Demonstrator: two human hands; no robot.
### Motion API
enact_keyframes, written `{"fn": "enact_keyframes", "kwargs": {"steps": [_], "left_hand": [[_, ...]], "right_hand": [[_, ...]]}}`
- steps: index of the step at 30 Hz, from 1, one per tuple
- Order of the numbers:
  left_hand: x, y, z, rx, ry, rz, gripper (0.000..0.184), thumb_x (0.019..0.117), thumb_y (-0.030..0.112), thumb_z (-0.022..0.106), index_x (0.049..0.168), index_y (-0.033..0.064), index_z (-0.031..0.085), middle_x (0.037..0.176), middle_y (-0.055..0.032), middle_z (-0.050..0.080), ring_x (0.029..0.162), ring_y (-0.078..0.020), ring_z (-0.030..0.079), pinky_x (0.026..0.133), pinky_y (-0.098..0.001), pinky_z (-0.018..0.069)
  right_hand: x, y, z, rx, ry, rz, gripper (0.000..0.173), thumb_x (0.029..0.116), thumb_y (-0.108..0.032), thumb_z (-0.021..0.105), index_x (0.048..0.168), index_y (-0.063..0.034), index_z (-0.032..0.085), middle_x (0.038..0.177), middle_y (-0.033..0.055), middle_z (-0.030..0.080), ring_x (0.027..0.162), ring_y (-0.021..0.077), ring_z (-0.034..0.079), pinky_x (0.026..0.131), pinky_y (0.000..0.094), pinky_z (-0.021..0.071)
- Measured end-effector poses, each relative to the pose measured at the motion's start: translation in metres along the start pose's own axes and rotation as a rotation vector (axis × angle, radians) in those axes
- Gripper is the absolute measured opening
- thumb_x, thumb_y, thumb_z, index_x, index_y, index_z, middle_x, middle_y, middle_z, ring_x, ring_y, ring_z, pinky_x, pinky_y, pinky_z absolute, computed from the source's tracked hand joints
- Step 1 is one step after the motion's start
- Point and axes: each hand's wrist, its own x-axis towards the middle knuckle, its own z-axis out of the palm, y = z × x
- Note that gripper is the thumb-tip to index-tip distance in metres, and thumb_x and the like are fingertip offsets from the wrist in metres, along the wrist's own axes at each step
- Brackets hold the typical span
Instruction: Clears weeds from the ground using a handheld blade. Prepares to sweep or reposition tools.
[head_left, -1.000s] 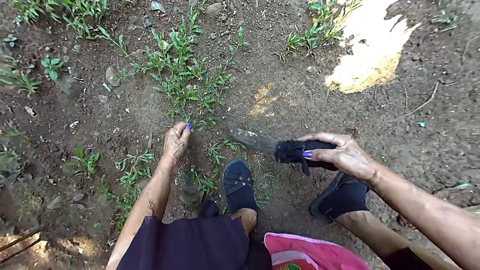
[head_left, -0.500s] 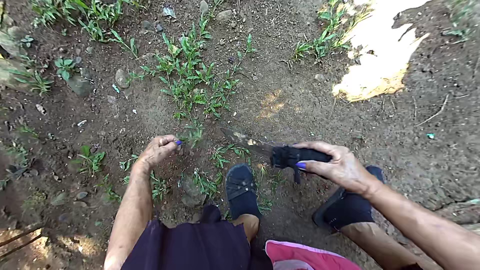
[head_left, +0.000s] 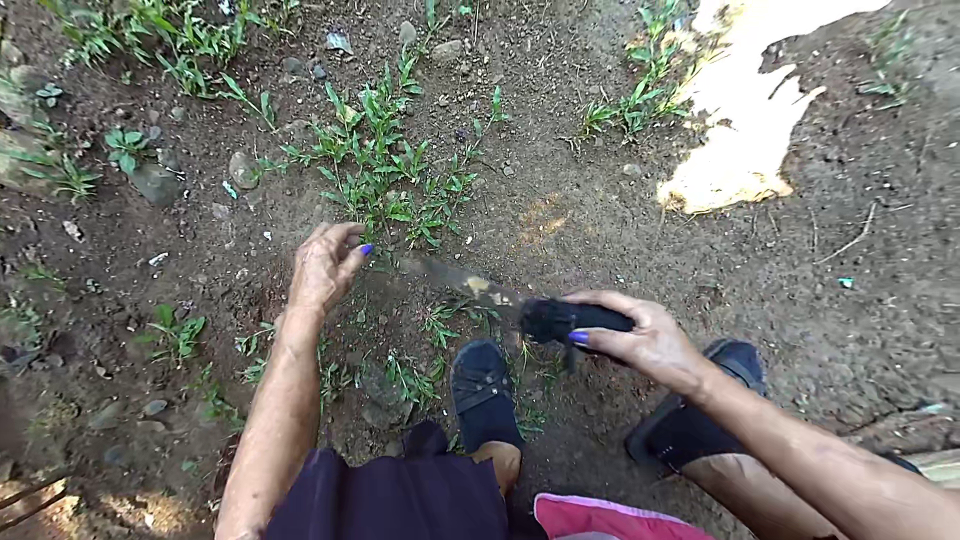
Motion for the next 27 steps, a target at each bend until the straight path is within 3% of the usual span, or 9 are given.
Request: {"fn": "enact_keyframes", "kwargs": {"steps": [2, 5, 8, 13, 18, 20, 22, 25, 27], "left_hand": [[0.008, 0.007, 0.011, -0.064, -0.018, 0.017, 0.038, 0.1024, 0.012, 0.061, 0.138, 0.0000, 0.060, 0.124, -0.0233, 0.066, 0.100, -0.0340, 0.068, 0.090, -0.0512, 0.0542], [0.020, 0.013, 0.033, -0.104, -0.092, 0.003, 0.050, 0.0992, 0.010, 0.067, 0.146, 0.0001, 0.052, 0.138, -0.0248, 0.058, 0.108, -0.0355, 0.067, 0.093, -0.0509, 0.0550], [0.034, 0.020, 0.044, -0.121, -0.116, -0.018, 0.070, 0.0938, 0.012, 0.075, 0.154, 0.0019, 0.041, 0.150, -0.0256, 0.048, 0.121, -0.0388, 0.061, 0.100, -0.0519, 0.0531], [0.049, 0.028, 0.049, -0.116, -0.123, 0.011, 0.092, 0.0872, 0.018, 0.083, 0.160, 0.0023, 0.029, 0.155, -0.0261, 0.042, 0.127, -0.0403, 0.056, 0.103, -0.0525, 0.0495], [0.064, 0.047, 0.057, -0.146, -0.131, 0.002, 0.098, 0.0868, 0.020, 0.084, 0.161, 0.0021, 0.024, 0.160, -0.0274, 0.030, 0.112, -0.0345, 0.064, 0.095, -0.0454, 0.0544], [0.073, 0.047, 0.059, -0.181, -0.131, 0.059, 0.076, 0.0942, 0.018, 0.076, 0.158, 0.0045, 0.037, 0.159, -0.0262, 0.034, 0.115, -0.0306, 0.063, 0.096, -0.0421, 0.0544], [0.080, 0.039, 0.067, -0.255, -0.091, 0.186, 0.036, 0.1028, 0.014, 0.060, 0.135, -0.0018, 0.063, 0.150, -0.0248, 0.049, 0.130, -0.0323, 0.057, 0.108, -0.0436, 0.0476], [0.080, 0.043, 0.070, -0.388, -0.109, 0.088, 0.035, 0.1121, 0.018, 0.039, 0.123, 0.0007, 0.067, 0.112, -0.0115, 0.069, 0.085, -0.0134, 0.064, 0.079, -0.0326, 0.0533], [0.079, 0.039, 0.070, -0.523, -0.133, -0.001, 0.038, 0.1132, 0.017, 0.030, 0.128, -0.0018, 0.059, 0.105, -0.0111, 0.070, 0.080, -0.0108, 0.065, 0.075, -0.0298, 0.0547]], "right_hand": [[-0.002, 0.011, -0.010, 0.104, 0.101, 0.118, 0.039, 0.0840, -0.024, 0.071, 0.122, -0.0141, 0.072, 0.112, -0.0021, 0.073, 0.096, 0.0047, 0.069, 0.084, 0.0282, 0.0585], [0.033, 0.005, 0.011, 0.229, 0.201, 0.207, 0.031, 0.0883, -0.011, 0.072, 0.119, -0.0088, 0.071, 0.108, 0.0068, 0.071, 0.091, 0.0155, 0.068, 0.079, 0.0394, 0.0579], [0.078, -0.009, 0.033, 0.218, 0.162, 0.108, 0.030, 0.0926, -0.014, 0.069, 0.123, -0.0095, 0.069, 0.107, 0.0087, 0.071, 0.084, 0.0172, 0.067, 0.072, 0.0404, 0.0551], [0.074, -0.009, 0.026, -0.089, 0.135, -0.076, 0.042, 0.0921, -0.021, 0.074, 0.132, -0.0099, 0.067, 0.116, 0.0150, 0.073, 0.100, 0.0290, 0.070, 0.087, 0.0562, 0.0536], [0.068, 0.001, 0.027, -0.470, 0.208, -0.398, 0.047, 0.0932, -0.032, 0.065, 0.134, -0.0095, 0.068, 0.110, 0.0226, 0.073, 0.087, 0.0435, 0.072, 0.067, 0.0620, 0.0535], [0.066, 0.002, 0.022, -0.539, 0.229, -0.481, 0.047, 0.0924, -0.033, 0.064, 0.132, -0.0088, 0.069, 0.101, 0.0237, 0.071, 0.077, 0.0423, 0.070, 0.059, 0.0581, 0.0520], [0.055, 0.001, 0.013, -0.482, 0.216, -0.433, 0.046, 0.0933, -0.034, 0.065, 0.132, -0.0098, 0.069, 0.106, 0.0208, 0.073, 0.084, 0.0391, 0.072, 0.066, 0.0591, 0.0546], [0.026, 0.006, -0.011, -0.200, 0.174, -0.168, 0.044, 0.0894, -0.032, 0.071, 0.130, -0.0158, 0.069, 0.116, 0.0057, 0.073, 0.095, 0.0168, 0.071, 0.081, 0.0454, 0.0586], [0.006, 0.014, -0.025, -0.045, 0.150, 0.009, 0.045, 0.0846, -0.030, 0.072, 0.127, -0.0170, 0.070, 0.115, -0.0008, 0.072, 0.095, 0.0068, 0.068, 0.082, 0.0337, 0.0573]]}}
